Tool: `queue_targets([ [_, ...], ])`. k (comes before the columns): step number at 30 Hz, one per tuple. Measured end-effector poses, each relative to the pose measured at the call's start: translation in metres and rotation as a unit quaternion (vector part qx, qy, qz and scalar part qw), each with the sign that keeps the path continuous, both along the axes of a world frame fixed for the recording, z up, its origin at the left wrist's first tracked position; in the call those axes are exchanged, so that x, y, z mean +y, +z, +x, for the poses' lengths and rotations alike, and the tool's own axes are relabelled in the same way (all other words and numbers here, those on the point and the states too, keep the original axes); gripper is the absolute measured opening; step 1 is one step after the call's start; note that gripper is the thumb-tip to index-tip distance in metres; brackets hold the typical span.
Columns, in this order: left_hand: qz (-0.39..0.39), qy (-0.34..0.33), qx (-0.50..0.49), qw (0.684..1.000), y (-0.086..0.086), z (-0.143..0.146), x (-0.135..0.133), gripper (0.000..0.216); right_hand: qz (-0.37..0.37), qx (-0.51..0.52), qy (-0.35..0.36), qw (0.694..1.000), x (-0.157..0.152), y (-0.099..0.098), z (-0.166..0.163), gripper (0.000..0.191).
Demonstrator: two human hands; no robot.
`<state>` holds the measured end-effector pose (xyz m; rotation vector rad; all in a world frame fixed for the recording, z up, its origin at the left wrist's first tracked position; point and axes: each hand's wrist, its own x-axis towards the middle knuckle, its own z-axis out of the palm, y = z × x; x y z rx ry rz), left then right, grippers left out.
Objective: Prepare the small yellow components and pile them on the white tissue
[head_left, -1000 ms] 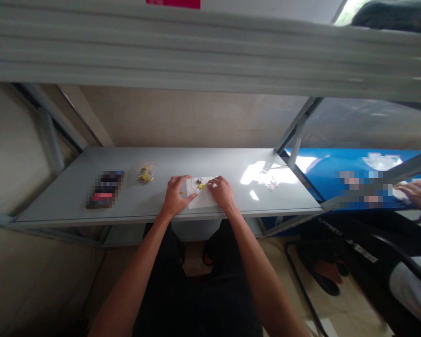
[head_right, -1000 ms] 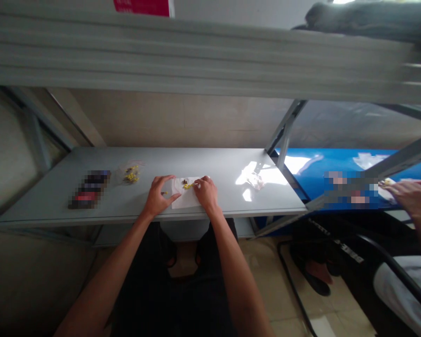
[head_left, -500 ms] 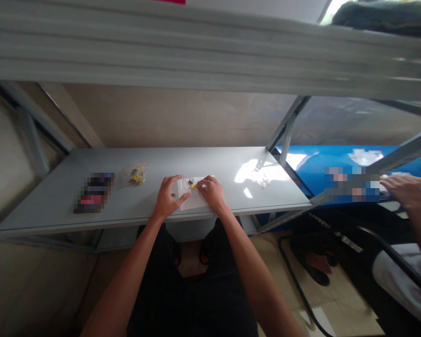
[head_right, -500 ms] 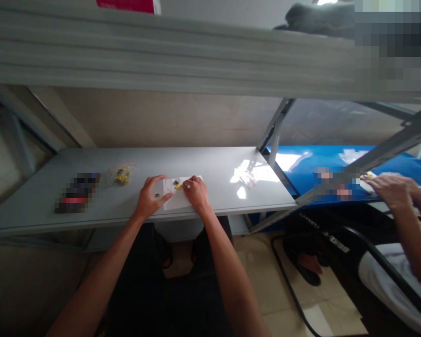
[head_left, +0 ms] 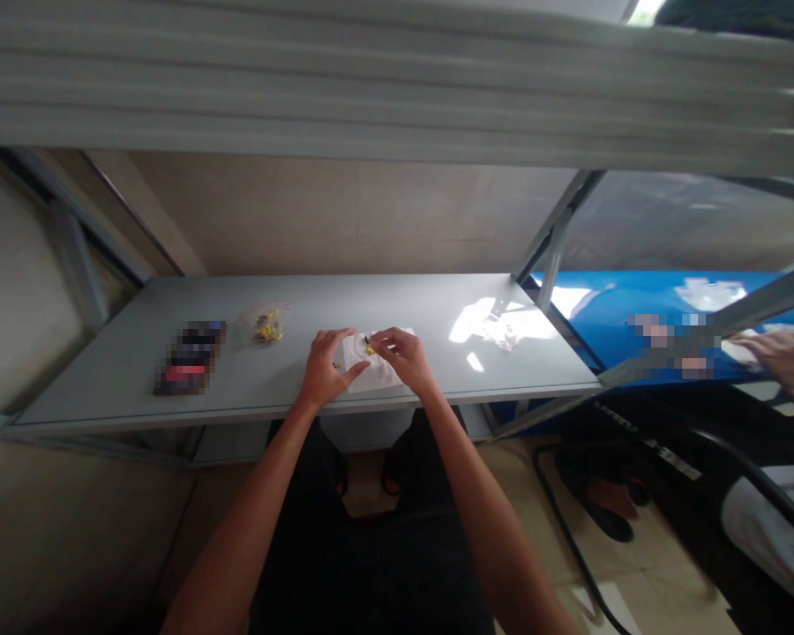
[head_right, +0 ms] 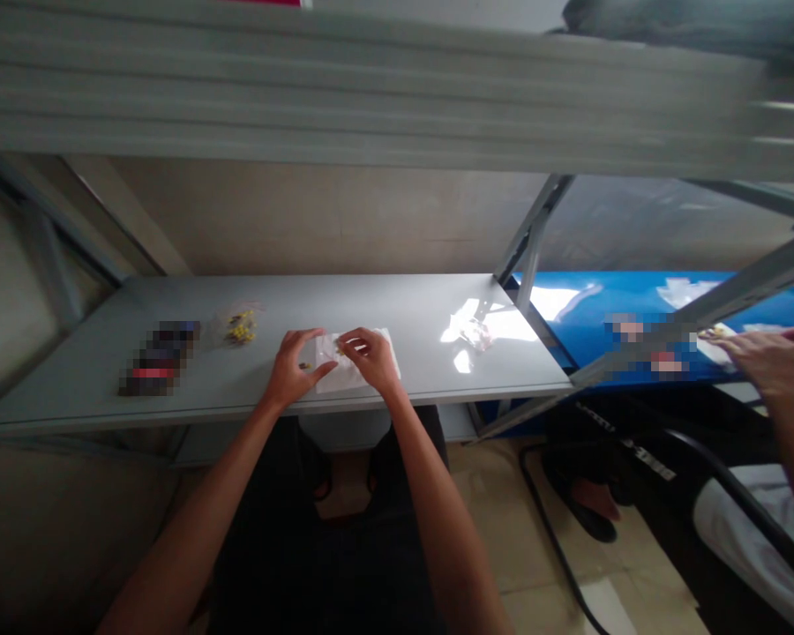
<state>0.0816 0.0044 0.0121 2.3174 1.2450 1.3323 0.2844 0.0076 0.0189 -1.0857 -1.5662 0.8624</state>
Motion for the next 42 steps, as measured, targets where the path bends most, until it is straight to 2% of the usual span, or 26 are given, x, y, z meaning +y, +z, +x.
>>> queue_targets([
  [3, 0.006, -0.013, -0.001, 1.0, 0.001, 0.001, 0.0, 0.057, -0.017, 0.015, 0.049, 0.999, 0.0, 0.001, -0.007, 0.016],
  [8, 0.004, -0.019, 0.033, 0.999, -0.002, 0.002, 0.003, 0.057, -0.054, -0.01, 0.049, 0.997, 0.001, -0.001, -0.019, 0.011],
  [11, 0.007, -0.015, 0.038, 0.999, -0.005, 0.002, 0.004, 0.064, -0.07, 0.036, 0.056, 0.995, 0.001, -0.001, -0.018, 0.014],
  [15, -0.016, -0.006, 0.027, 0.999, -0.007, 0.0, 0.005, 0.081, -0.097, 0.152, 0.052, 0.982, 0.003, -0.002, -0.009, 0.028],
  [18, -0.041, -0.003, 0.009, 0.999, -0.008, -0.003, 0.007, 0.078, -0.102, 0.184, 0.039, 0.977, 0.003, -0.004, -0.006, 0.033],
  [20, -0.065, 0.005, -0.053, 0.996, -0.011, -0.005, 0.009, 0.072, -0.099, 0.183, 0.035, 0.977, 0.004, -0.004, -0.006, 0.034],
  [22, -0.107, -0.008, -0.153, 0.982, -0.015, -0.007, 0.011, 0.071, -0.093, 0.189, 0.027, 0.977, 0.006, -0.004, -0.006, 0.034],
  [25, -0.184, -0.064, -0.271, 0.943, -0.02, -0.009, 0.016, 0.079, -0.09, 0.199, 0.025, 0.975, 0.009, -0.002, -0.003, 0.035],
  [28, -0.227, -0.105, -0.296, 0.922, -0.02, -0.011, 0.018, 0.083, -0.096, 0.203, 0.036, 0.974, 0.009, -0.004, 0.001, 0.037],
  [30, -0.24, -0.121, -0.302, 0.915, -0.018, -0.012, 0.016, 0.078, -0.096, 0.204, 0.036, 0.974, 0.009, -0.006, 0.001, 0.038],
  [35, -0.268, -0.101, -0.366, 0.885, -0.013, -0.011, 0.013, 0.056, -0.087, 0.196, 0.022, 0.977, 0.01, -0.005, 0.004, 0.04],
  [39, -0.26, -0.076, -0.454, 0.849, -0.012, -0.011, 0.012, 0.057, -0.045, 0.213, -0.023, 0.976, 0.011, 0.006, 0.016, 0.034],
  [42, -0.26, -0.075, -0.48, 0.834, -0.012, -0.012, 0.012, 0.059, -0.045, 0.21, -0.018, 0.977, 0.01, 0.014, 0.024, 0.031],
])
